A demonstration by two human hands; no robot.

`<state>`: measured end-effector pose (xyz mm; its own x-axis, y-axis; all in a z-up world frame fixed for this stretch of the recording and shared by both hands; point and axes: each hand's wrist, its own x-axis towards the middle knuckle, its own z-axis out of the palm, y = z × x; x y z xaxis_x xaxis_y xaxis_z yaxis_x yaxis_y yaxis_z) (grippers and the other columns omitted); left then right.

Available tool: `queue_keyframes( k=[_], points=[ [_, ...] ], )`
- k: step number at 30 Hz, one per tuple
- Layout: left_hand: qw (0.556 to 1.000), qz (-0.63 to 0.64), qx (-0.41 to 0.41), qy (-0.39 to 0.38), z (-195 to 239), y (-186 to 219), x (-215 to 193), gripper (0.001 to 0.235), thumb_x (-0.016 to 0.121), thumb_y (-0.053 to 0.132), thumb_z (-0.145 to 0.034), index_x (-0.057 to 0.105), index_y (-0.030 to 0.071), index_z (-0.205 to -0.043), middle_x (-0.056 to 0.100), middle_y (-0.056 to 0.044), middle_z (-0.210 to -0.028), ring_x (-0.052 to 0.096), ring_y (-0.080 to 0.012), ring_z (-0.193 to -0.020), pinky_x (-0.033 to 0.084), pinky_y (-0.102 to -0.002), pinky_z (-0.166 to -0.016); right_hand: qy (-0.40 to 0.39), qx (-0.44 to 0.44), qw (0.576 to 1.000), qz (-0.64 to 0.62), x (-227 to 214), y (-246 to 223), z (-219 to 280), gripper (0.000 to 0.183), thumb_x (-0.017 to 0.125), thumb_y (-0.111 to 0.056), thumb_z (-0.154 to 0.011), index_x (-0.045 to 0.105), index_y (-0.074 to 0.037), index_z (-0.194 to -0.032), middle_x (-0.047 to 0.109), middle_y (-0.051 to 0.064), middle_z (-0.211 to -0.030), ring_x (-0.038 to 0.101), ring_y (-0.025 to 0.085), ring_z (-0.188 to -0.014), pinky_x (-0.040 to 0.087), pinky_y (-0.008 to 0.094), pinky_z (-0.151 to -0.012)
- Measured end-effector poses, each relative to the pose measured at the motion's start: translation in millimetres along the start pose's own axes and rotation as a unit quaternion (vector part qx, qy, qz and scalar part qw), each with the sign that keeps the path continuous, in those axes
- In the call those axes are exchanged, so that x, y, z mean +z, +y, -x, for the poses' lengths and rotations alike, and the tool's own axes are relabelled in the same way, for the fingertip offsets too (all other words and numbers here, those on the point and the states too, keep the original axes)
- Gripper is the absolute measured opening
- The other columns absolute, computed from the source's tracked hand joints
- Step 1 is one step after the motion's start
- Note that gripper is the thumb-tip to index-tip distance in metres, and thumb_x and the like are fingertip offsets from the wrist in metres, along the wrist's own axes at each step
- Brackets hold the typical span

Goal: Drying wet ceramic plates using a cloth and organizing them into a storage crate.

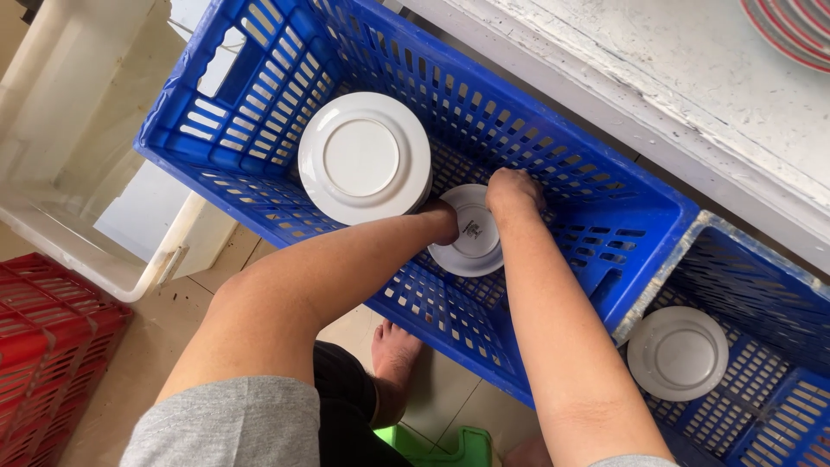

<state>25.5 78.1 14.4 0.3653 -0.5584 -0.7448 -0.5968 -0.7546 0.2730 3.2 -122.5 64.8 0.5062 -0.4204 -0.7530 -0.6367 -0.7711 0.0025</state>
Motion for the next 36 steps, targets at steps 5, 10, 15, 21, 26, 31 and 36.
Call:
queue_keyframes(
  k=[5,10,15,21,26,31,36],
  points=[
    [0.999,0.022,0.014,0.034,26,5,-3,0.035,0.044,0.017,-0.089,0.054,0.009,-0.121,0.057,-0.003,-0.120,0.056,-0.0219,-0.114,0.024,-0.050,-0.104,0.037,-0.051,0.998,-0.028,-5,5,18,0.025,0.055,0.011,-0.078,0.063,0.015,-0.101,0.057,0.039,-0.103,0.055,0.054,-0.098,0.051,0.063,-0.068],
    [0.996,0.039,0.031,0.075,54,109,-59,0.035,0.045,0.015,-0.089,0.052,0.009,-0.123,0.055,-0.003,-0.121,0.055,-0.0223,-0.115,0.021,-0.052,-0.106,0.040,-0.075,0.995,-0.057,-18,9,52,0.026,0.051,0.011,-0.078,0.064,0.013,-0.101,0.058,0.036,-0.107,0.057,0.052,-0.098,0.053,0.059,-0.070],
    [0.990,0.050,0.060,0.115,95,144,-79,0.036,0.045,0.014,-0.089,0.051,0.009,-0.124,0.054,-0.002,-0.123,0.055,-0.0227,-0.116,0.018,-0.055,-0.108,0.092,-0.135,0.983,-0.084,-31,28,133,0.028,0.047,0.005,-0.084,0.061,0.016,-0.105,0.057,0.039,-0.108,0.061,0.047,-0.092,0.056,0.053,-0.065],
    [0.978,0.074,0.097,0.170,147,180,-93,0.036,0.046,0.012,-0.089,0.049,0.010,-0.125,0.052,-0.001,-0.125,0.054,-0.0232,-0.117,0.014,-0.058,-0.111,0.120,-0.191,0.966,-0.129,-54,54,235,0.033,0.045,-0.006,-0.091,0.058,0.012,-0.115,0.058,0.035,-0.112,0.064,0.042,-0.092,0.057,0.047,-0.064],
    [0.965,0.100,0.119,0.211,186,201,-97,0.037,0.046,0.011,-0.089,0.048,0.010,-0.126,0.051,-0.001,-0.127,0.053,-0.0236,-0.118,0.011,-0.061,-0.113,0.203,-0.234,0.945,-0.106,-65,83,289,0.036,0.046,-0.018,-0.091,0.062,0.003,-0.115,0.062,0.026,-0.109,0.059,0.043,-0.104,0.051,0.048,-0.084],
    [0.947,0.138,0.138,0.256,215,216,-109,0.039,0.048,0.012,-0.089,0.047,0.010,-0.128,0.053,-0.002,-0.125,0.055,-0.0241,-0.115,0.014,-0.059,-0.114,0.261,-0.228,0.930,-0.124,-84,115,352,0.039,0.047,-0.021,-0.089,0.061,0.002,-0.118,0.062,0.028,-0.109,0.057,0.045,-0.106,0.047,0.052,-0.089],
    [0.914,0.178,0.209,0.297,243,262,-128,0.046,0.055,0.019,-0.087,0.050,0.009,-0.131,0.065,-0.011,-0.113,0.064,-0.0249,-0.105,0.032,-0.048,-0.111,0.314,-0.185,0.920,-0.145,-97,168,377,0.041,0.050,-0.026,-0.089,0.061,-0.001,-0.119,0.061,0.028,-0.112,0.055,0.046,-0.108,0.045,0.054,-0.090]
  ],
)
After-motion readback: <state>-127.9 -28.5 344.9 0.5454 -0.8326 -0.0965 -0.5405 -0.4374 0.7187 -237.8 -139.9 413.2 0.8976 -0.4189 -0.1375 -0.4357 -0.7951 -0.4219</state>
